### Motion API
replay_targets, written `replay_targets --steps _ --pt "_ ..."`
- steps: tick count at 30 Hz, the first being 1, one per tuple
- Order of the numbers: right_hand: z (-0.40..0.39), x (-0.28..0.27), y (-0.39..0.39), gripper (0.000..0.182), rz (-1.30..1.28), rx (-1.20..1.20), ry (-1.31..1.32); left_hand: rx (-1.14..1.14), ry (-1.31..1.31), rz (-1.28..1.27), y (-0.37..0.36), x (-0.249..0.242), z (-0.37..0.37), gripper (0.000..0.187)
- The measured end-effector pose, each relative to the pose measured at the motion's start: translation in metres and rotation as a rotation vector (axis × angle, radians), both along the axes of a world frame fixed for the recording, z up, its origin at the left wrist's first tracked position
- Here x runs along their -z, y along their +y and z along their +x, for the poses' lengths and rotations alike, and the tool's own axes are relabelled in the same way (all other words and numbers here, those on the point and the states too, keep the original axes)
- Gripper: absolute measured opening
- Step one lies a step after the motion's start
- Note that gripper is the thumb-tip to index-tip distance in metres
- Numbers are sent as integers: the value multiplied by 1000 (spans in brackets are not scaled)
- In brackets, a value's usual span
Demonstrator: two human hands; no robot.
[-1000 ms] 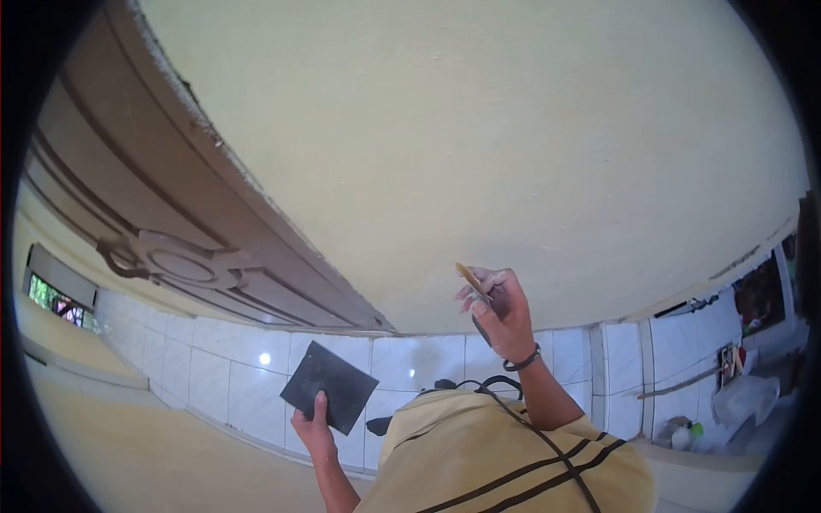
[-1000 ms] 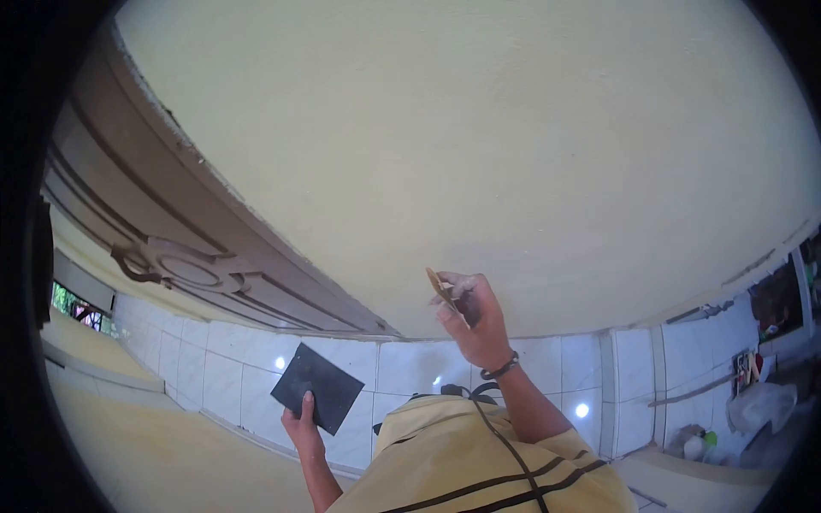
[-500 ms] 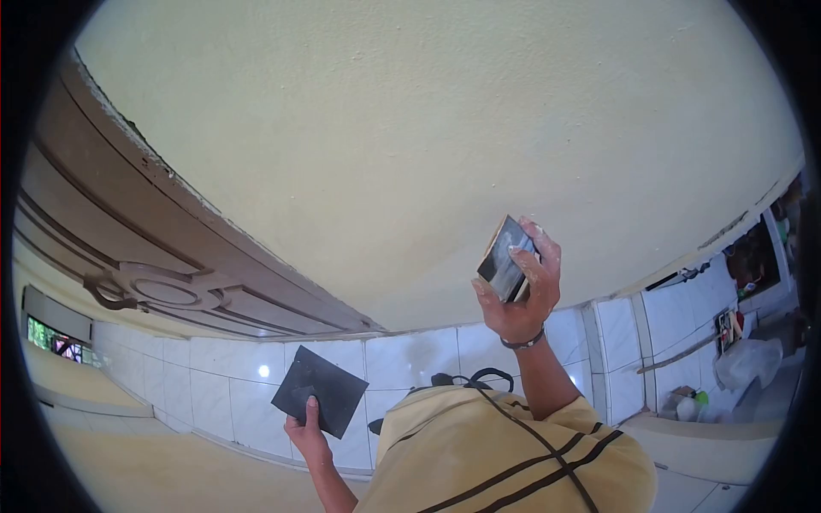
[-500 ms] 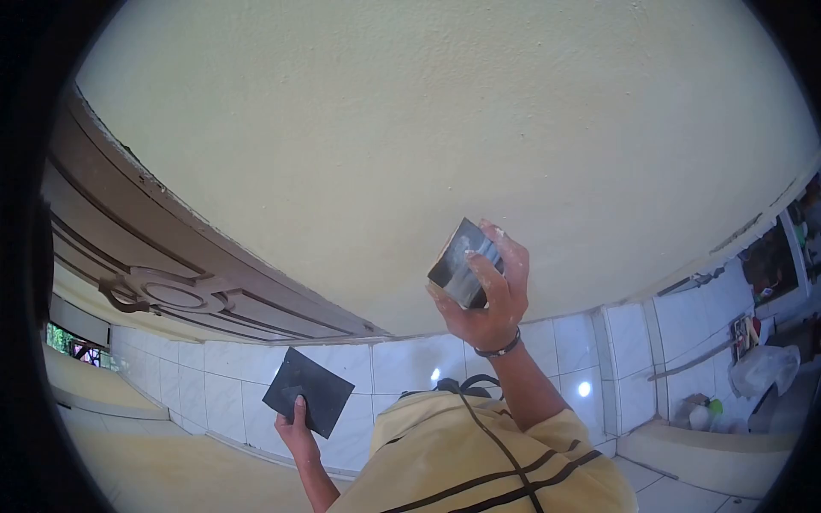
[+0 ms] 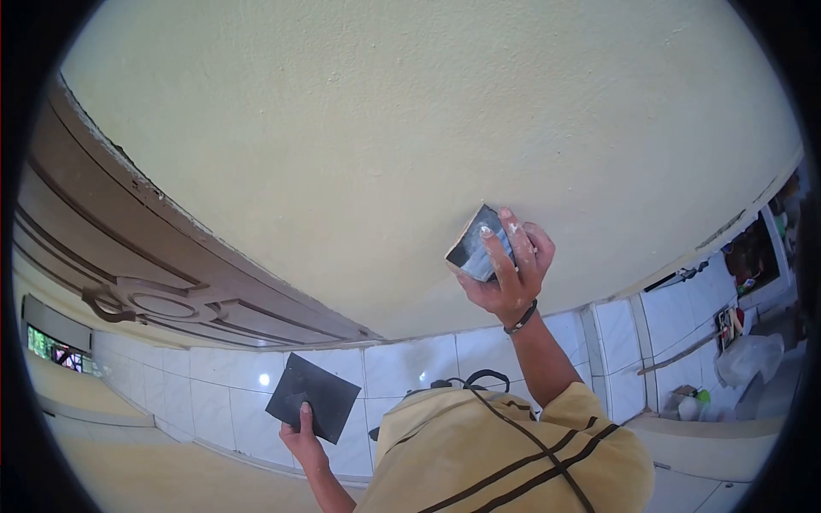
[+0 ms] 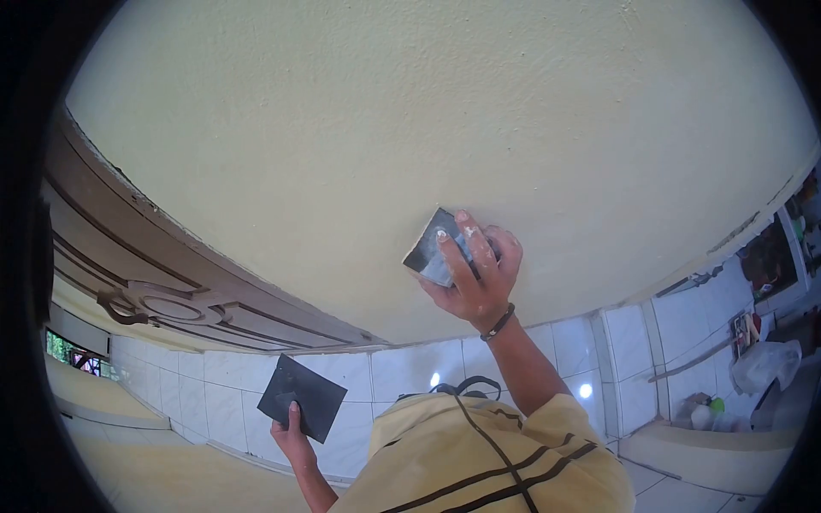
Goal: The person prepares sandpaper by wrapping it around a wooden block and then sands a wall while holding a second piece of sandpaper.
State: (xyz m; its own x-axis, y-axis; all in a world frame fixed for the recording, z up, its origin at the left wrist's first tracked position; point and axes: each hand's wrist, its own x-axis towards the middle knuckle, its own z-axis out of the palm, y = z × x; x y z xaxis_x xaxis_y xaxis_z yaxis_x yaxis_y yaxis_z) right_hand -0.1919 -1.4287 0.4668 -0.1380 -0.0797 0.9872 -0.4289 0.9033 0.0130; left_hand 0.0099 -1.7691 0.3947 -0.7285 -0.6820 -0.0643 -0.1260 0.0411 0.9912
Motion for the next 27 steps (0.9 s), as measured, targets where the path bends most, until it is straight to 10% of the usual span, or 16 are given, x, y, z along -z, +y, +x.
replay_targets --steps 27 --pt "-13 5 13 52 29 -61 32 2 -12 -37 5 -11 -18 22"
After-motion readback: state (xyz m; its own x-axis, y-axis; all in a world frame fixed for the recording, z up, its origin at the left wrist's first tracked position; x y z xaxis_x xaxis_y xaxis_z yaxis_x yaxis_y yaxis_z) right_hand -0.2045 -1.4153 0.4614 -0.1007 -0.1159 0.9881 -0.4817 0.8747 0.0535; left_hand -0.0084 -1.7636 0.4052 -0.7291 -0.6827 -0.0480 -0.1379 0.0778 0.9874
